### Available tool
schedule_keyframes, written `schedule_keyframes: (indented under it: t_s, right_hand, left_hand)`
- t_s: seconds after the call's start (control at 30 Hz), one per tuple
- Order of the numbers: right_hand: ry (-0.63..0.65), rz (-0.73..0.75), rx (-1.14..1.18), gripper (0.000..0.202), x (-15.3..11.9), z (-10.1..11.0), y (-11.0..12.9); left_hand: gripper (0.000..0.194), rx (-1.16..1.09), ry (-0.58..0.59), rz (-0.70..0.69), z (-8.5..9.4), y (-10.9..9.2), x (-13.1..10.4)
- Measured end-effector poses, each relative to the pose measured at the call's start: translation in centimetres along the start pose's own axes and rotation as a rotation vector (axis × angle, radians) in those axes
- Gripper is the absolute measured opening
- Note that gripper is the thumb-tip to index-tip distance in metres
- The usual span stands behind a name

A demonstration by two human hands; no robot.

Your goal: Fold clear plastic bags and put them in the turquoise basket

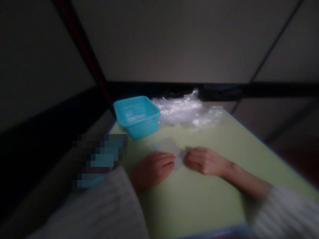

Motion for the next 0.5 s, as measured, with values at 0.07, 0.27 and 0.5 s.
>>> schedule_keyframes:
  t_s: [0.07, 0.27, 0.5]
  right_hand:
    - [0.011, 0.003, -0.022, 0.029, 0.2, 0.0, 0.1]
    - [0.069, -0.010, -0.050, 0.028, 0.3, -0.5, -0.1]
    - [0.076, -0.053, -0.026, 0.023, 0.1, -1.3, -0.7]
  left_hand:
    - [0.021, -0.004, 0.025, 0.001, -0.1, 0.1, 0.0]
    - [0.023, -0.007, 0.090, 0.029, 0.1, 0.1, 0.3]
    - [0.024, 0.017, 0.101, 0.003, 0.2, -0.1, 0.5]
Point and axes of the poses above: each hand's wrist, its own x-axis towards the middle knuckle, its own z-axis out of the back of the hand, y = z × x, the point moved 3 cm from there along x, towards the middle knuckle, and after that the axes turned 10 degrees about -z, right-handed, at the moved point
